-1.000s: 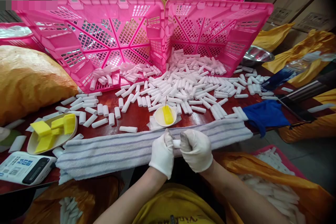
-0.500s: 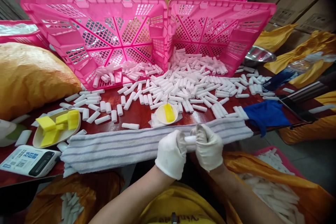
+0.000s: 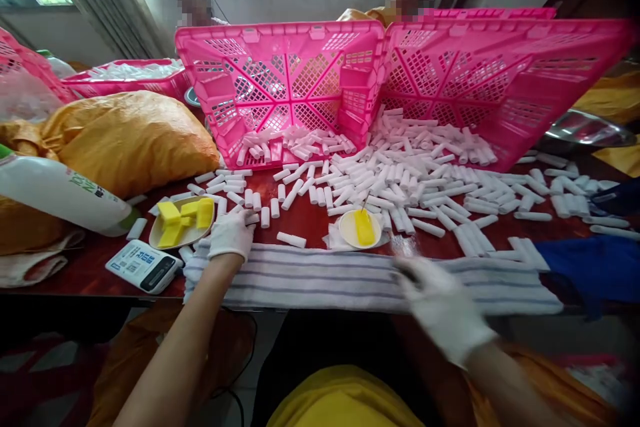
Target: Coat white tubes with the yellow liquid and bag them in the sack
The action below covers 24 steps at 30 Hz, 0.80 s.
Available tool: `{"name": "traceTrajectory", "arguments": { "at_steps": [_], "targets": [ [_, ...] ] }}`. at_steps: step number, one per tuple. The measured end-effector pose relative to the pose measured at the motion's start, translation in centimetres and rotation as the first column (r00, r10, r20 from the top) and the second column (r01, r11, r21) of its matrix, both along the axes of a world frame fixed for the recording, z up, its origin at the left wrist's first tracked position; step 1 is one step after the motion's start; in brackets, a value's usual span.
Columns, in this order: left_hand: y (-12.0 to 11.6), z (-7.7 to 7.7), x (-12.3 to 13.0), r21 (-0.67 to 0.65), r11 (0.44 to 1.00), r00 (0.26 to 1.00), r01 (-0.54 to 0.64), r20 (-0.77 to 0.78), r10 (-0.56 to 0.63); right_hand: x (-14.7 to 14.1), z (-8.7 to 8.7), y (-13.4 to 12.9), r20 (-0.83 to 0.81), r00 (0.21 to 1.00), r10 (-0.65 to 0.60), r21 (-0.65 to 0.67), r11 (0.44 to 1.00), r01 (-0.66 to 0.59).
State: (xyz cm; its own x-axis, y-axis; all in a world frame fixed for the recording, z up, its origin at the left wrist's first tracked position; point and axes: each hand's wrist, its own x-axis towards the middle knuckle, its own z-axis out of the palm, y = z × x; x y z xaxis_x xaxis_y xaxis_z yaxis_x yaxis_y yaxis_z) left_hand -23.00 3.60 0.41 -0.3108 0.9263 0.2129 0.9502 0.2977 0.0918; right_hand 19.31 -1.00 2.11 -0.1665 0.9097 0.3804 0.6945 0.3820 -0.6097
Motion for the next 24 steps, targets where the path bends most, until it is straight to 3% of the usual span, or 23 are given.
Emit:
{"name": "traceTrajectory", "arguments": {
  "at_steps": [3, 6, 8, 10, 12, 15, 17, 20, 24],
  "targets": [
    [0.7, -1.0, 0.2, -0.054, 0.998, 0.999, 0.042, -0.016, -0.043, -11.2, -1.2, 3.7, 0.134, 0.976, 0.174, -0.207, 0.968, -0.144],
    [0.9, -1.6, 0.8, -0.069, 0.997, 0.999, 0.022, -0.034, -0.024, -19.9, -1.8, 6.0, 0.404, 0.867, 0.293, -0.253, 0.946, -0.202],
    [0.8, -1.7, 0.8, -0.076, 0.997, 0.999, -0.01, -0.034, 0.007, -23.1, -2.1, 6.7, 0.523, 0.797, 0.301, -0.283, 0.944, -0.171],
    [0.5, -1.7, 0.7, -0.065, 0.997, 0.999, -0.037, -0.012, 0.037, -24.1, -2.2, 7.0, 0.567, 0.77, 0.294, -0.295, 0.945, -0.143],
    [0.0, -1.4, 1.1, 0.007, 0.997, 0.996, -0.08, 0.033, 0.079, -22.8, -2.1, 7.0, 0.499, 0.82, 0.282, -0.292, 0.945, -0.147],
    [-1.0, -1.0, 3.2, 0.132, 0.979, 0.964, -0.156, 0.236, 0.122, -17.1, -1.7, 7.4, 0.086, 0.973, 0.216, -0.219, 0.957, -0.193],
    [-1.5, -1.0, 5.6, 0.155, 0.982, 0.896, -0.11, 0.444, 0.03, -12.2, -1.6, 8.2, -0.224, 0.96, 0.171, -0.158, 0.965, -0.209],
    [-1.5, -1.5, 9.9, 0.169, 0.982, 0.751, 0.09, 0.636, -0.178, -6.1, -2.4, 10.2, -0.434, 0.885, 0.171, -0.204, 0.938, -0.281],
    [0.1, -2.7, 13.9, 0.127, 0.953, 0.702, 0.274, 0.651, -0.288, -3.7, -4.7, 12.5, -0.528, 0.848, 0.05, -0.358, 0.893, -0.275]
  ]
}}
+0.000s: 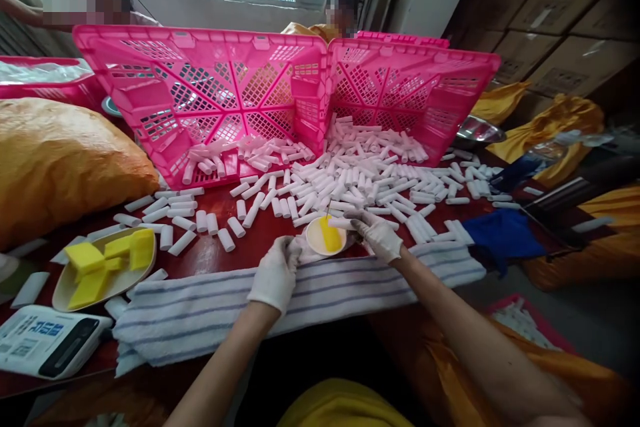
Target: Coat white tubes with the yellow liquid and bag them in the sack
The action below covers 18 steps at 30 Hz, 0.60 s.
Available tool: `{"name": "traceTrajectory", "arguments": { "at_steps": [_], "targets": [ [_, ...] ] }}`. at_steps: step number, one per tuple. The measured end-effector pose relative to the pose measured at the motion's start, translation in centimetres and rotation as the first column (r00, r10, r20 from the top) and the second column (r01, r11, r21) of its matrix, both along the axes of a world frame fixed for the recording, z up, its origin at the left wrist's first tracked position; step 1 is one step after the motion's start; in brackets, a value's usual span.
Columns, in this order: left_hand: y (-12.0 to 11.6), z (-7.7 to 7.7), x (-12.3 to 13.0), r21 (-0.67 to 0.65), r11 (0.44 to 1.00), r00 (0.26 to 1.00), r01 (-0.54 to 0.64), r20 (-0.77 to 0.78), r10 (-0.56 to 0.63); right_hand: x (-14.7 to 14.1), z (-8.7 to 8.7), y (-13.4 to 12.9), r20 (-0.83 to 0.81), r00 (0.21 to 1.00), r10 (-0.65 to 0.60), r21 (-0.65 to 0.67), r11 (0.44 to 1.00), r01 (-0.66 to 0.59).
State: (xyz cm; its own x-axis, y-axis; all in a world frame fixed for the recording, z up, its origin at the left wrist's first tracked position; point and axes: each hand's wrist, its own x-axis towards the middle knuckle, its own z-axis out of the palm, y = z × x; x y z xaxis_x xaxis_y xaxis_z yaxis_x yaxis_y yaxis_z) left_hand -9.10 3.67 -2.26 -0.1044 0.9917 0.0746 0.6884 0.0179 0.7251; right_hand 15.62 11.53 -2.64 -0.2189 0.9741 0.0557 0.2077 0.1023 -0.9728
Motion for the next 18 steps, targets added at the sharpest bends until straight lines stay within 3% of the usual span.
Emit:
{"name": "traceTrajectory", "arguments": {
  "at_steps": [5, 10, 15, 18],
  "targets": [
    [2.1, -1.0, 0.9, -0.046, 0.994, 0.991, 0.097, -0.086, -0.101, -1.4, -1.8, 0.3, 0.14, 0.986, -0.095, 0.071, 0.994, 0.086],
    [2.9, -1.5, 0.1, -0.048, 0.992, 0.988, 0.115, -0.093, -0.119, -1.0, -3.1, -0.6, 0.26, 0.956, -0.133, 0.415, 0.91, 0.014],
    [3.0, -1.4, 0.0, -0.054, 0.993, 0.994, 0.103, -0.035, -0.105, -0.7, -3.5, -1.0, 0.227, 0.966, -0.124, 0.318, 0.947, 0.047],
    [3.0, -1.4, 0.1, -0.047, 0.994, 0.995, 0.1, -0.021, -0.101, -0.7, -3.5, -1.2, 0.247, 0.961, -0.125, 0.416, 0.909, 0.011]
  ]
}}
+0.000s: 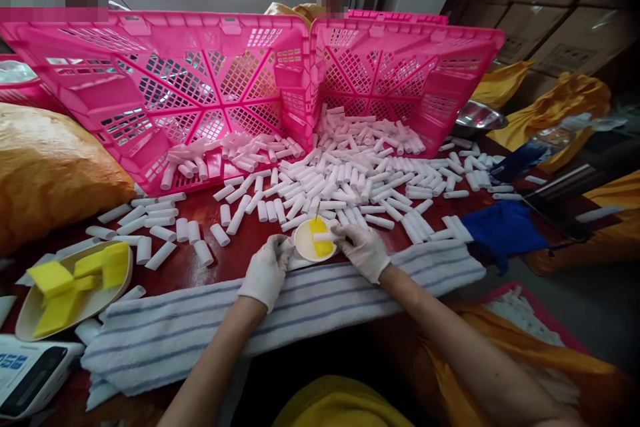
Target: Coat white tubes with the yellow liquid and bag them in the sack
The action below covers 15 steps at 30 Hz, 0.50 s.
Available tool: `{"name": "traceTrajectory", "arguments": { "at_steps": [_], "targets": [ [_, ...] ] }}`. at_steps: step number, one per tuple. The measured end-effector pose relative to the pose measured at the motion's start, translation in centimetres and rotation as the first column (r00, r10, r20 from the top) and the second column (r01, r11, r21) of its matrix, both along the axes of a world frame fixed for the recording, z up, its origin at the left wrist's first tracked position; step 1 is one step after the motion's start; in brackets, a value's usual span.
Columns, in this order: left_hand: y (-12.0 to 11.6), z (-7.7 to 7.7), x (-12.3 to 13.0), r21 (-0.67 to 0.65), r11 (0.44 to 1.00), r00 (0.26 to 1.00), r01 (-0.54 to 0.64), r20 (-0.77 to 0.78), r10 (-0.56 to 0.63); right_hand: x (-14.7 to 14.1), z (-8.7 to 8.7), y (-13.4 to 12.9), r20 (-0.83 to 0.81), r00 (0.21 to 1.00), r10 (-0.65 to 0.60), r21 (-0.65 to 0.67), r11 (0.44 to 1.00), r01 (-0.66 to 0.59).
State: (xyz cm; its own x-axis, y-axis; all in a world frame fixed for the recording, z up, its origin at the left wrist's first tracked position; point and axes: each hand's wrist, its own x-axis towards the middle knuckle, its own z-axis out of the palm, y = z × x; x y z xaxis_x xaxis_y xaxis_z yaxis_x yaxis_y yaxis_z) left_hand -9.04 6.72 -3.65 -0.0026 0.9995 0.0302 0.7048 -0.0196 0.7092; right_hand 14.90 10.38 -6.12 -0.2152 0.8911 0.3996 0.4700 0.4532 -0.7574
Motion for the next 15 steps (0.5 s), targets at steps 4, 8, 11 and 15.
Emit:
{"name": "traceTrajectory", "arguments": {
  "at_steps": [4, 8, 11, 15],
  "targets": [
    [-0.1, 0.0, 0.0, 0.012, 1.0, 1.0, 0.0, -0.005, 0.0, 0.1, 0.1, -0.4, 0.043, 0.999, 0.023, 0.09, 0.996, -0.027],
    [-0.1, 0.1, 0.0, 0.023, 1.0, 1.0, 0.008, -0.029, -0.007, 0.0, 0.5, -1.1, 0.001, 1.0, -0.022, -0.037, 0.999, 0.022],
    [0.0, 0.1, -0.1, 0.024, 1.0, 1.0, 0.009, -0.017, -0.009, 0.1, 0.8, -1.5, 0.134, 0.991, 0.011, 0.042, 0.999, -0.016],
    [0.0, 0.1, -0.1, 0.008, 1.0, 1.0, 0.01, 0.0, -0.01, 0.2, 1.0, -1.7, 0.179, 0.984, -0.02, 0.049, 0.999, 0.011]
  ]
}}
